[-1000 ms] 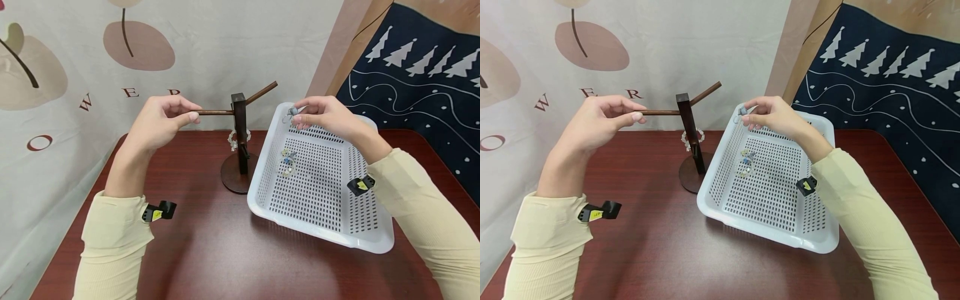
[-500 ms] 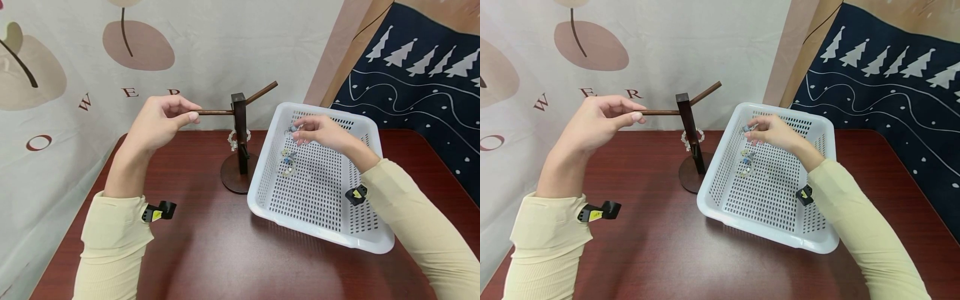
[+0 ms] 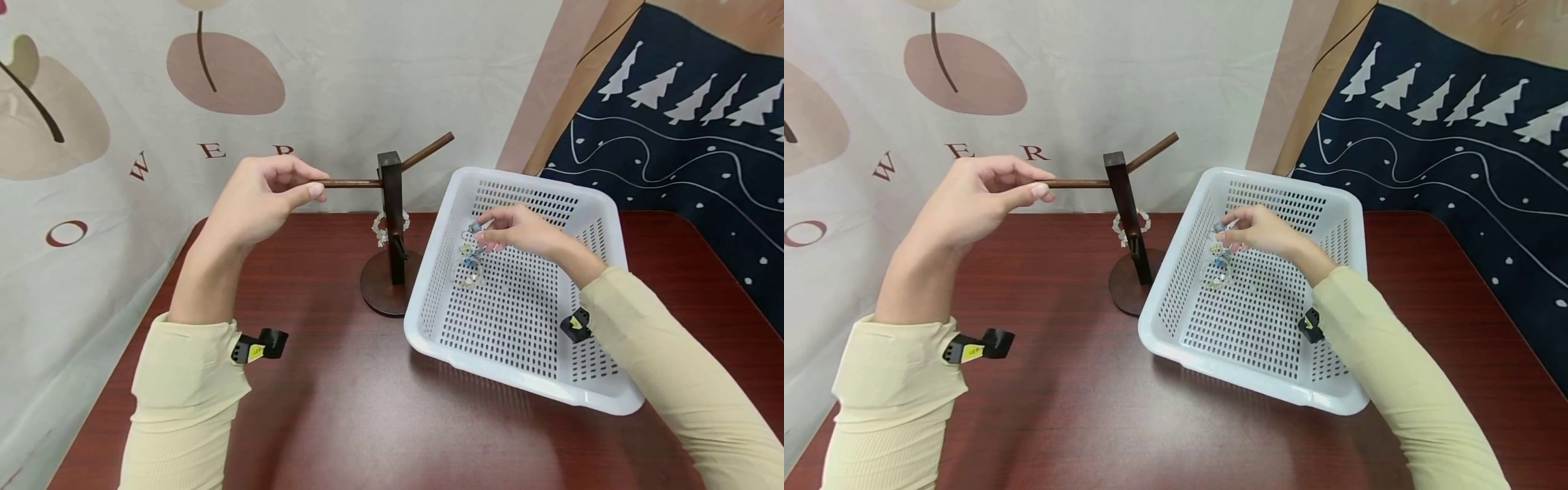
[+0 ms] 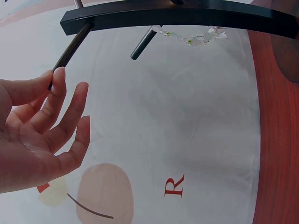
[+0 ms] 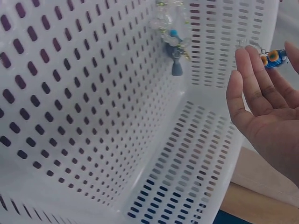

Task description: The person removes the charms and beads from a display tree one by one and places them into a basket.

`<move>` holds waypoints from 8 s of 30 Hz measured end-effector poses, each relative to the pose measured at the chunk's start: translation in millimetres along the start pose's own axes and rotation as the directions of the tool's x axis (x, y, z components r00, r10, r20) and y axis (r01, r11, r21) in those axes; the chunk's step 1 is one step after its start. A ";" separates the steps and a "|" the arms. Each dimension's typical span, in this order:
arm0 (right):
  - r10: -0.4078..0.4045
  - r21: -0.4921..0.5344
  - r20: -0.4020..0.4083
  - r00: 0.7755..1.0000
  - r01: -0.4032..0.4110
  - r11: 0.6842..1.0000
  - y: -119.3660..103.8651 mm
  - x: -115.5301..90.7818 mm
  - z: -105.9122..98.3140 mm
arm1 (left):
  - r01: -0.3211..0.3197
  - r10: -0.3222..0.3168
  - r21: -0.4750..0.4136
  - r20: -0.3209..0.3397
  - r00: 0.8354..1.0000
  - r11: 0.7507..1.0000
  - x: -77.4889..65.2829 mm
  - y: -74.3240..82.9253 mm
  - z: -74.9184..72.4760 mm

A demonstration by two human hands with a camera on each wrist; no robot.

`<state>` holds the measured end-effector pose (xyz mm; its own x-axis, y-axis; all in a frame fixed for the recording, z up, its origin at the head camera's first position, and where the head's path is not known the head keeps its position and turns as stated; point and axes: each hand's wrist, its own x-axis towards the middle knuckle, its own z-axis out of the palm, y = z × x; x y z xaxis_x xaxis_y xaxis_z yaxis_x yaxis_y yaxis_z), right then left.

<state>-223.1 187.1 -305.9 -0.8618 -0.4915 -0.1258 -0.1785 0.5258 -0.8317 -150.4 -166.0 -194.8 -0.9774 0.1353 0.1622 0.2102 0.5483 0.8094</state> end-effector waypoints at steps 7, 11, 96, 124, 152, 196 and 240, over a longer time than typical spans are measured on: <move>0.031 -0.017 0.020 0.999 -0.031 0.999 6.6 1.4 3.0 | -0.006 0.006 -0.005 0.001 1.000 1.000 -0.1 -0.3 -0.2; 0.030 -0.030 0.040 0.999 -0.029 0.999 7.8 2.2 3.9 | -0.006 0.006 0.003 0.003 1.000 1.000 0.6 -1.1 -0.1; -0.320 -0.055 -0.087 0.943 0.317 0.947 -135.8 7.8 -31.9 | 0.015 -0.015 -0.009 -0.002 1.000 1.000 -1.6 0.5 0.0; -0.342 -0.040 -0.096 0.935 0.340 0.940 -132.5 6.1 -31.2 | 0.034 -0.040 0.038 0.170 0.985 0.999 -18.8 -20.8 70.6; -0.292 -0.073 -0.099 0.951 0.285 0.956 -130.8 0.8 -33.1 | -0.002 0.000 0.035 0.045 0.999 0.999 -28.2 -6.0 102.7; -0.202 -0.028 0.166 0.965 0.210 0.977 -61.1 1.8 13.6 | 0.019 -0.021 0.011 0.195 0.981 1.000 -28.5 -28.8 56.1; -0.304 0.033 0.176 0.936 0.304 0.952 -68.4 11.9 45.1 | 0.017 -0.020 0.021 0.181 0.983 1.000 -29.6 -26.3 57.3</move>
<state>-199.7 113.9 -275.0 -0.6691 -0.7421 0.0405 -0.4160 0.3288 -0.8478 -125.8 -137.1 -253.2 -0.9616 0.2714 0.0409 0.1943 0.5680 0.7997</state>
